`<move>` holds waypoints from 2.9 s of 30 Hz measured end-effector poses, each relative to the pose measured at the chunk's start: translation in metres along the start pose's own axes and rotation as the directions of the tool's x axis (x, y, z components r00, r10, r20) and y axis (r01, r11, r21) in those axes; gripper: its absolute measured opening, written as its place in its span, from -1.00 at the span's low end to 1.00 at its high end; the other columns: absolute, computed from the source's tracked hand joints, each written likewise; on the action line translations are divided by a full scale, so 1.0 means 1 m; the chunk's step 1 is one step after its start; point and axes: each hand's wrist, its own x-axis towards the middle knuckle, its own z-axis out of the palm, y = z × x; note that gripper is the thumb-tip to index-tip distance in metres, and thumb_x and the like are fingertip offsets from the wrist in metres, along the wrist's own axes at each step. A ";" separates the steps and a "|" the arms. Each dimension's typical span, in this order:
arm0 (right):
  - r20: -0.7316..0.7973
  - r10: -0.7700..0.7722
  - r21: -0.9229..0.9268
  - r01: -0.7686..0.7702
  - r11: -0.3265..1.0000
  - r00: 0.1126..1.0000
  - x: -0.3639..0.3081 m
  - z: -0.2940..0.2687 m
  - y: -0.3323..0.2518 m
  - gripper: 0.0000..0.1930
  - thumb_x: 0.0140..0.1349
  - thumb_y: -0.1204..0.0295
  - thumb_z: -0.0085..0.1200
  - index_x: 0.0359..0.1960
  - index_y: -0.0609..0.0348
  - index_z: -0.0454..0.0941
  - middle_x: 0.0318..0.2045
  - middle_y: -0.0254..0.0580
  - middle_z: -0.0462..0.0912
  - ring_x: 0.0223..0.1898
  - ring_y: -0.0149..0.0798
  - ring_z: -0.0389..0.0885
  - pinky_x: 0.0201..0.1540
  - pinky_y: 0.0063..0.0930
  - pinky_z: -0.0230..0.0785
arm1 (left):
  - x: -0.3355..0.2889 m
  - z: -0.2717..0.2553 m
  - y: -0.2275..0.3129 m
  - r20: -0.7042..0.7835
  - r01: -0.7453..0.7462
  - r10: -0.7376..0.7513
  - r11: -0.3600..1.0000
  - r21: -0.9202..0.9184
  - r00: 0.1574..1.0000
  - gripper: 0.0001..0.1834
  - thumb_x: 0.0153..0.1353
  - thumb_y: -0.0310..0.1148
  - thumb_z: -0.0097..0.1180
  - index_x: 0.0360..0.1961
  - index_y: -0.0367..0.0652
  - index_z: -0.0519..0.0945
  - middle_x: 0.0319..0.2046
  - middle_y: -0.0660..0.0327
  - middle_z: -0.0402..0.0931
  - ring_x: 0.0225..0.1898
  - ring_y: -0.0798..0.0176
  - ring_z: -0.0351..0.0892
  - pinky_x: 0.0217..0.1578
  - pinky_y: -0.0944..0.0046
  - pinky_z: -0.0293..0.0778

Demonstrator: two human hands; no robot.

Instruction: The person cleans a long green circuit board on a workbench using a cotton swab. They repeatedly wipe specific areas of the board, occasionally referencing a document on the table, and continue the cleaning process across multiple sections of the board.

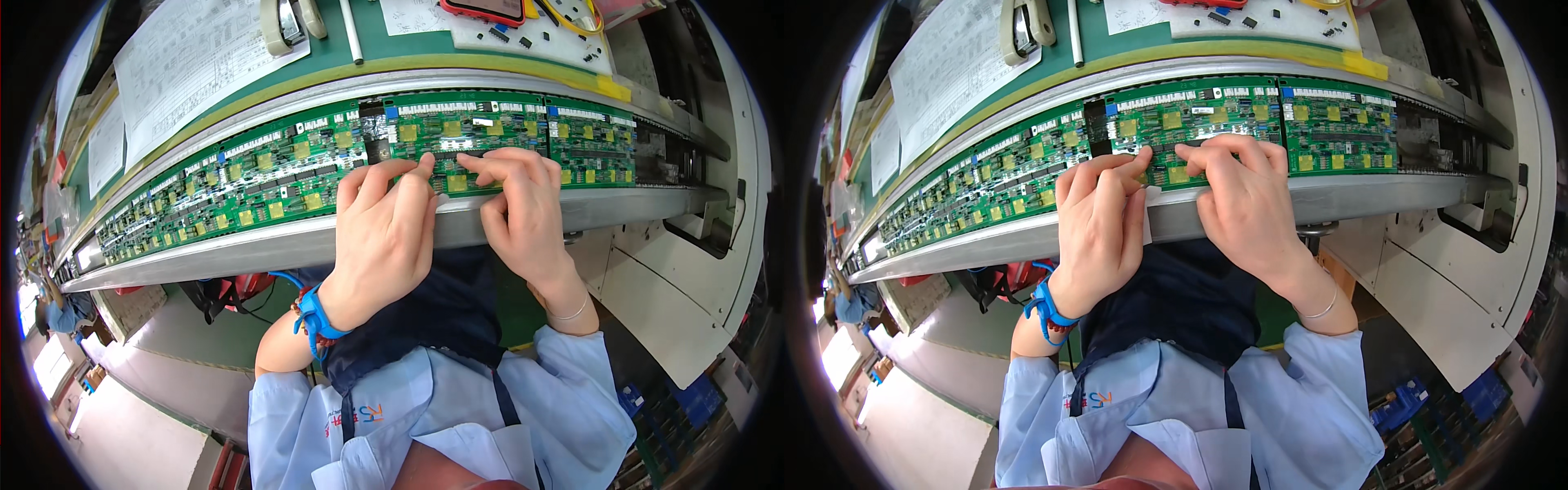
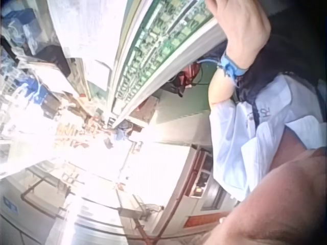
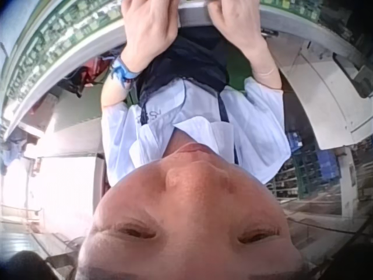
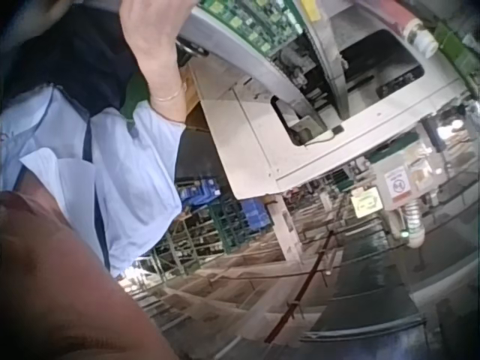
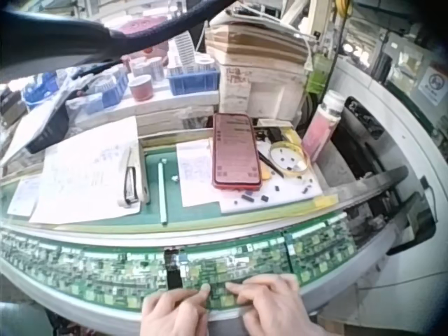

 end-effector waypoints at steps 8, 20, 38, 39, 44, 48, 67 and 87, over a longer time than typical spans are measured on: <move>-0.006 0.025 0.008 -0.025 1.000 1.000 -0.003 -0.001 0.001 -0.51 -0.04 0.67 -0.02 0.02 0.10 0.49 -0.35 -0.44 0.60 -0.07 -0.31 0.48 0.02 -0.30 0.10 | -0.012 -0.005 -0.008 -0.130 -0.003 -0.010 0.995 -0.100 0.991 -0.86 0.10 -0.59 0.09 -0.28 -0.27 0.45 -0.10 0.10 0.61 -0.04 0.06 0.51 -0.03 0.08 0.26; -0.002 -0.023 -0.110 0.023 0.994 1.000 0.001 0.000 0.000 -0.54 -0.07 0.67 -0.02 -0.03 0.15 0.51 -0.34 -0.43 0.61 -0.08 -0.29 0.48 0.01 -0.31 0.12 | -0.034 -0.006 -0.023 -0.257 -0.100 0.048 0.976 -0.191 0.965 -0.87 0.10 -0.63 0.02 -0.37 -0.22 0.37 -0.11 -0.01 0.62 -0.12 0.00 0.54 -0.13 0.12 0.34; 0.001 -0.146 -0.003 0.146 0.989 0.989 0.021 0.016 -0.021 -0.83 -0.01 0.65 0.04 -0.33 0.26 0.47 -0.36 -0.13 0.62 -0.18 -0.11 0.60 -0.12 -0.27 0.41 | -0.036 -0.002 -0.026 -0.308 -0.121 0.061 0.976 -0.181 0.950 -0.84 0.02 -0.61 0.10 -0.39 -0.22 0.40 -0.16 0.05 0.64 -0.16 0.04 0.57 -0.23 0.17 0.37; -0.004 -0.143 -0.013 0.143 0.990 0.990 0.023 0.016 -0.022 -0.84 -0.01 0.65 0.04 -0.34 0.26 0.47 -0.36 -0.12 0.62 -0.18 -0.11 0.60 -0.12 -0.28 0.41 | -0.036 -0.004 -0.027 -0.309 -0.125 0.064 0.976 -0.181 0.949 -0.85 0.02 -0.61 0.10 -0.39 -0.22 0.40 -0.16 0.05 0.64 -0.16 0.04 0.57 -0.23 0.17 0.37; -0.043 -0.065 0.118 0.070 0.991 0.997 0.014 0.015 -0.017 -0.75 -0.04 0.70 -0.01 -0.27 0.23 0.45 -0.31 -0.13 0.62 -0.18 -0.11 0.60 -0.07 -0.24 0.37 | -0.036 -0.005 -0.029 -0.307 -0.128 0.065 0.973 -0.190 0.949 -0.85 0.03 -0.62 0.10 -0.39 -0.21 0.41 -0.15 0.06 0.63 -0.16 0.04 0.57 -0.22 0.17 0.37; -0.190 0.011 0.179 0.023 0.984 0.982 -0.010 0.006 -0.005 -0.70 -0.08 0.75 -0.10 -0.26 0.19 0.40 -0.20 -0.13 0.64 -0.18 -0.12 0.60 -0.05 -0.27 0.33 | -0.035 -0.009 -0.026 -0.250 -0.114 0.072 0.981 -0.158 0.965 -0.86 0.03 -0.62 0.11 -0.40 -0.22 0.42 -0.12 0.07 0.62 -0.14 0.04 0.56 -0.17 0.15 0.36; -0.215 0.021 0.066 -0.006 0.998 0.976 -0.035 0.003 -0.010 -0.71 -0.11 0.71 -0.04 -0.28 0.15 0.42 -0.06 -0.26 0.63 -0.09 -0.17 0.53 -0.07 -0.29 0.24 | -0.020 0.000 0.008 -0.037 -0.106 0.105 0.994 -0.016 0.994 -0.89 0.04 -0.57 0.12 -0.39 -0.26 0.45 -0.04 -0.06 0.54 0.04 0.00 0.51 0.03 0.05 0.34; -0.060 0.040 -0.042 -0.042 0.998 0.997 -0.022 0.011 -0.020 -0.72 -0.10 0.65 0.05 -0.28 0.16 0.42 0.03 -0.23 0.59 -0.06 -0.22 0.49 -0.05 -0.33 0.21 | -0.015 0.008 0.005 -0.018 -0.129 0.128 0.990 -0.058 0.992 -0.89 0.07 -0.60 0.10 -0.40 -0.26 0.42 -0.08 -0.05 0.57 -0.04 0.04 0.59 0.02 0.08 0.39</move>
